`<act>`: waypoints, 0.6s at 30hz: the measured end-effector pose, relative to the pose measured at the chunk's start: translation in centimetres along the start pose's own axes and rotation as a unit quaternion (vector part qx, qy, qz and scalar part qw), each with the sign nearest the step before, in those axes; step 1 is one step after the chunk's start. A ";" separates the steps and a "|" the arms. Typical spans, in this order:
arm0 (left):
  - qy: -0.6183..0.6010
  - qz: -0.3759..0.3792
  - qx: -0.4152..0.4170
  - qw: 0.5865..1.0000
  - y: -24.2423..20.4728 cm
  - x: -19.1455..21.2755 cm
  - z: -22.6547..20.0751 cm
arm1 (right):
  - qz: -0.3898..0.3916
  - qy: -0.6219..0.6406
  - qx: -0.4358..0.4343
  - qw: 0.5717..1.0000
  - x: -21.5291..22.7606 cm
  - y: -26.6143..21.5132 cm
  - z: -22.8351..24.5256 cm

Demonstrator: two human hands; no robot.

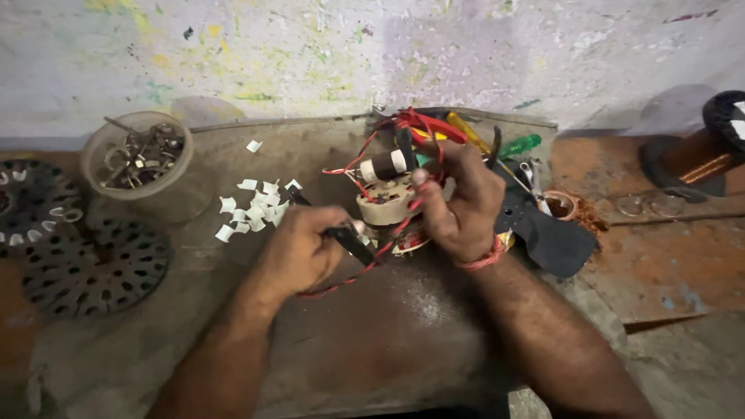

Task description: The person assembles a small electrical motor by hand, inserting white insulating spacers into the stator slots, attaching a black fan blade to the shaft, and securing it with a screwdriver. They then connect and insulate the motor wires using red electrical tape.

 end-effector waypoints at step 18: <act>0.013 -0.100 -0.199 0.975 4.9 2.6 -3.5 | -0.001 -0.081 -0.010 0.997 -1.3 1.4 0.3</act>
Point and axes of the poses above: each hand's wrist, its own y-axis towards the middle knuckle, its own x-axis out of the back of the hand, z = x × y, the point moved 3 cm from there along y, towards the middle knuckle
